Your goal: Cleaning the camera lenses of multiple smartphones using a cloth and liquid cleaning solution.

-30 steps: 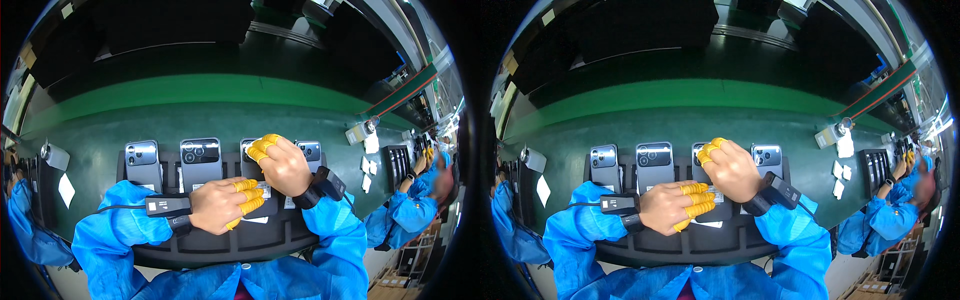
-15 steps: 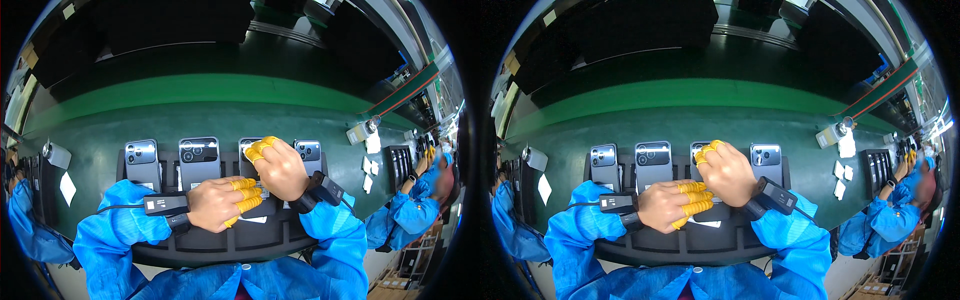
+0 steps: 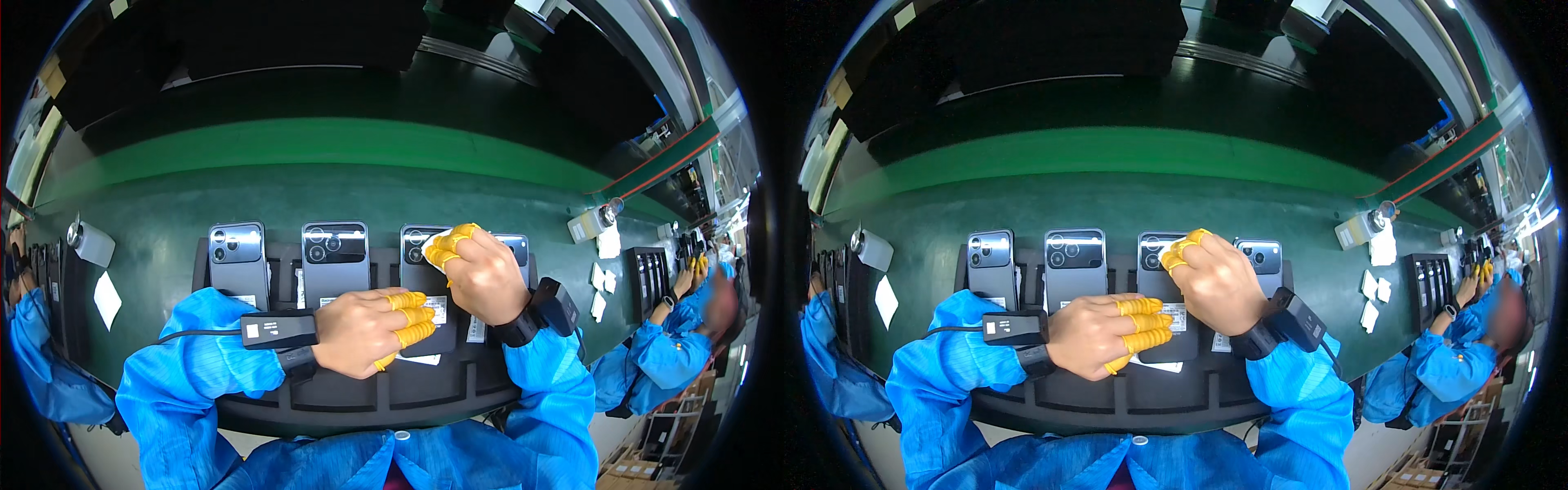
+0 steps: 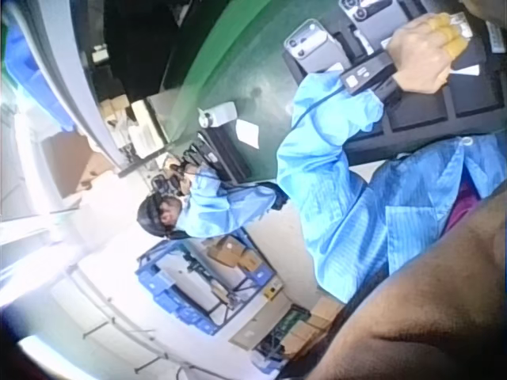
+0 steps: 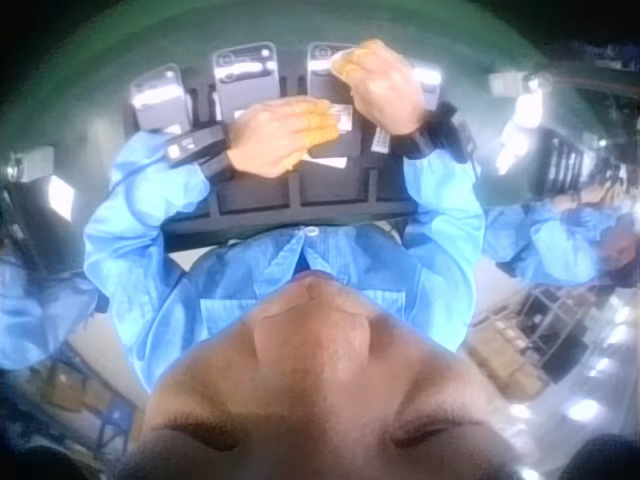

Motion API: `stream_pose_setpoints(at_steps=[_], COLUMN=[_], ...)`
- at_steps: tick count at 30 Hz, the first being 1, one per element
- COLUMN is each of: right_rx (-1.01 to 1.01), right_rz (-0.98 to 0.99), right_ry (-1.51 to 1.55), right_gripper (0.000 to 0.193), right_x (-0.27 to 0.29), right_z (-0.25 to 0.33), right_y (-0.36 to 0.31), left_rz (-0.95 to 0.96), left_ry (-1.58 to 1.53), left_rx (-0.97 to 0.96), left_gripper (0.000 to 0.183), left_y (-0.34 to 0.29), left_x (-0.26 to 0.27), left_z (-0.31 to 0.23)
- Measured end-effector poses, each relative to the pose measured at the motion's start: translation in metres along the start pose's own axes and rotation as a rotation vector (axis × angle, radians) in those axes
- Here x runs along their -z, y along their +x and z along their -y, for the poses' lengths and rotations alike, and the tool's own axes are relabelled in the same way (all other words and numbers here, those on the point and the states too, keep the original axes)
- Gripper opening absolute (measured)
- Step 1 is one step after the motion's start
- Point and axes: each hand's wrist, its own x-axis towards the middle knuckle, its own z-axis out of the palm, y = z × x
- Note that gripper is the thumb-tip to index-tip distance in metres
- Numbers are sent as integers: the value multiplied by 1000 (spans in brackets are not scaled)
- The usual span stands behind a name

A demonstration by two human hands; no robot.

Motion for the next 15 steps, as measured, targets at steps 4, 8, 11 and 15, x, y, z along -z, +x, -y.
stream_pose_setpoints(at_steps=[4, 8, 11, 15], right_rx=[6, 18, -33, 9], right_rz=[24, 15, 62, -90], right_ry=[15, 58, 50, 73], right_gripper=[16, 17, 20, 23], right_x=[5, 9, 18, 10], right_z=[1, -1, -6, -4], right_y=[-2, -4, -8, -2], left_rz=[-21, -20, -19, -11], left_ry=[10, 17, 29, 14], left_rx=[-5, -3, -13, -25], left_gripper=[45, 45, 44, 44], left_y=[1, -1, -1, 0], left_x=[1, 3, 5, 4], left_z=[0, -1, -1, 0])
